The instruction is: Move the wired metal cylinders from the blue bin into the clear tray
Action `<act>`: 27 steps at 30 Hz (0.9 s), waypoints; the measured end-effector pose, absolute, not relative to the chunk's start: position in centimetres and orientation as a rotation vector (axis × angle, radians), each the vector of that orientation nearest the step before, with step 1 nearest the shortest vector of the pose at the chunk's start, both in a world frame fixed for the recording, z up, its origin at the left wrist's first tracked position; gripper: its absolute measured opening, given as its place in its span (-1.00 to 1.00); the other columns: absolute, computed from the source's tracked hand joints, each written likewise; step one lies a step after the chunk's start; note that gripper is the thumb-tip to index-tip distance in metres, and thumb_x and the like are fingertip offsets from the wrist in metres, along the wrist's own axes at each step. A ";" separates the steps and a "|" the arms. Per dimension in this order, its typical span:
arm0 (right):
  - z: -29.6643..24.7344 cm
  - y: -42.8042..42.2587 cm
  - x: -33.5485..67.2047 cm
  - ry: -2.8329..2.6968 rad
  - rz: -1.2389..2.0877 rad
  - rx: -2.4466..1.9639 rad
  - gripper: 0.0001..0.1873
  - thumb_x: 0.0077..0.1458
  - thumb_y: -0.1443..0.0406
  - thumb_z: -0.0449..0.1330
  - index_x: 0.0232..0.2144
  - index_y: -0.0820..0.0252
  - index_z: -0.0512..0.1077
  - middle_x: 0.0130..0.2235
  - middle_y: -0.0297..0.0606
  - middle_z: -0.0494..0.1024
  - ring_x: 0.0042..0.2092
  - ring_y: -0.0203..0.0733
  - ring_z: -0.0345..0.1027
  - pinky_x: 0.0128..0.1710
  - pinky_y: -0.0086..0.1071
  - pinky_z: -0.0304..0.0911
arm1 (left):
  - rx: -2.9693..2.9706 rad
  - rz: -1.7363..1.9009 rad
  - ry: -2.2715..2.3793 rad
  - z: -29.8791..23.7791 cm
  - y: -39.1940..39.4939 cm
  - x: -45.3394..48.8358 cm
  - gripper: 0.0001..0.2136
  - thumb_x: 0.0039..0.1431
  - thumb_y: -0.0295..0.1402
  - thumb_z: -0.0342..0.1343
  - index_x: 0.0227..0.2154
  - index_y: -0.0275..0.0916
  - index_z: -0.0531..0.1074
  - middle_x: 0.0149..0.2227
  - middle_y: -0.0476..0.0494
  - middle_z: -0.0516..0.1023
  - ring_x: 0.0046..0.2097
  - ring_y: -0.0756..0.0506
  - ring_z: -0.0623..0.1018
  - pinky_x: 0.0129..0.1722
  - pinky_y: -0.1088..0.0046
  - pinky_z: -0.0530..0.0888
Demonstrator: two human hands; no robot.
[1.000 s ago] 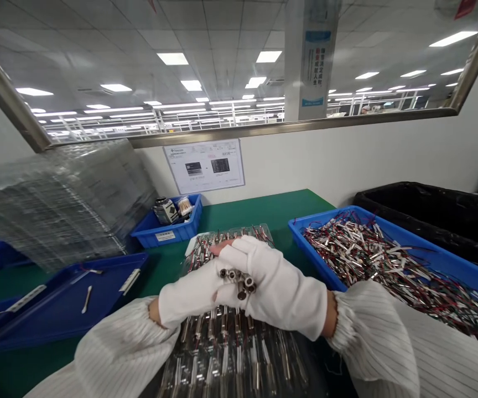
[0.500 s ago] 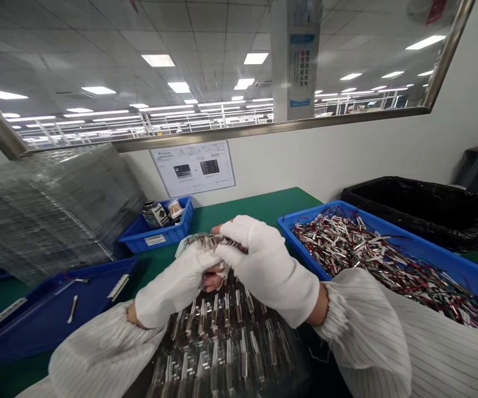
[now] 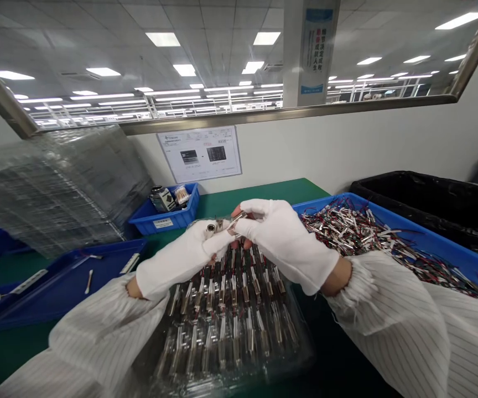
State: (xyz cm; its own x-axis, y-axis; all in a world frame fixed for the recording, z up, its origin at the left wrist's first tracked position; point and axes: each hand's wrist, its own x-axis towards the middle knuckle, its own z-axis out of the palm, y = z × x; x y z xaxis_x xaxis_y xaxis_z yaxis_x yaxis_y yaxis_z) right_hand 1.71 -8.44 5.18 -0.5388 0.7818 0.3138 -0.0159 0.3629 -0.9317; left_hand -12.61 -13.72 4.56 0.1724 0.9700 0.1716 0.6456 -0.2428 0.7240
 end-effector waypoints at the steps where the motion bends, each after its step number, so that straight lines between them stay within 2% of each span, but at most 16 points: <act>1: 5.3 -8.5 1.8 -1.845 1.264 -0.679 -0.89 -0.20 0.40 0.09 -0.48 0.23 0.34 -0.70 -0.46 0.33 -0.67 -0.40 0.18 -0.66 -0.51 0.13 | 1.981 0.832 1.514 4.9 -13.9 -12.7 -0.75 0.04 -0.21 -0.19 -0.57 -0.26 0.21 -0.67 0.10 0.14 -0.61 0.10 0.15 -0.62 0.57 0.08; 7: 6.4 -9.2 2.4 -1.905 1.188 -0.733 -0.89 -0.17 0.42 0.07 -0.49 0.20 0.34 -0.71 -0.47 0.32 -0.64 -0.40 0.20 -0.65 -0.54 0.10 | 2.073 0.707 1.483 6.1 -14.6 -13.5 -0.74 0.07 -0.23 -0.24 -0.46 -0.26 0.29 -0.65 0.09 0.19 -0.61 0.10 0.16 -0.61 0.58 0.12; 14: 6.1 -9.2 2.3 -1.895 0.958 -0.824 -0.87 -0.16 0.39 0.09 -0.45 0.18 0.37 -0.73 -0.45 0.30 -0.63 -0.36 0.19 -0.66 -0.52 0.10 | 2.124 0.700 1.554 6.4 -14.5 -14.5 -0.71 0.04 -0.22 -0.21 -0.51 -0.26 0.33 -0.67 0.09 0.17 -0.63 0.10 0.14 -0.64 0.58 0.10; 20: 6.3 -9.8 2.4 -1.920 0.567 -0.770 -0.88 -0.10 0.38 0.07 -0.43 0.14 0.37 -0.58 -0.40 0.38 -0.57 -0.35 0.23 -0.59 -0.46 0.16 | 2.030 0.960 1.574 5.9 -13.8 -15.6 -0.73 0.01 -0.22 -0.18 -0.52 -0.27 0.33 -0.67 0.08 0.16 -0.63 0.10 0.16 -0.64 0.58 0.10; 24: 6.4 -11.0 2.3 -1.984 0.064 -0.713 -0.88 -0.04 0.34 0.04 -0.40 0.13 0.35 -0.39 -0.28 0.39 -0.35 -0.18 0.27 -0.34 -0.31 0.18 | 1.824 1.206 1.511 6.1 -13.4 -16.6 -0.76 0.03 -0.22 -0.18 -0.46 -0.25 0.30 -0.71 0.13 0.07 -0.70 0.14 0.08 -0.70 0.60 0.05; 25: 6.3 -11.6 2.0 -2.046 0.009 -0.688 -0.87 -0.01 0.33 0.00 -0.41 0.13 0.34 -0.40 -0.26 0.38 -0.33 -0.16 0.25 -0.32 -0.28 0.17 | 1.763 1.255 1.478 6.3 -13.3 -16.8 -0.77 0.03 -0.23 -0.19 -0.46 -0.25 0.28 -0.72 0.14 0.04 -0.71 0.14 0.05 -0.71 0.61 0.03; 27: 5.5 -13.0 1.3 -2.224 0.123 -0.589 -0.83 0.03 0.32 -0.06 -0.48 0.14 0.32 -0.50 -0.27 0.34 -0.41 -0.19 0.23 -0.39 -0.29 0.19 | 1.652 1.322 1.405 6.5 -13.3 -17.0 -0.79 0.03 -0.23 -0.18 -0.49 -0.24 0.26 -0.71 0.15 0.01 -0.72 0.16 0.03 -0.74 0.63 0.00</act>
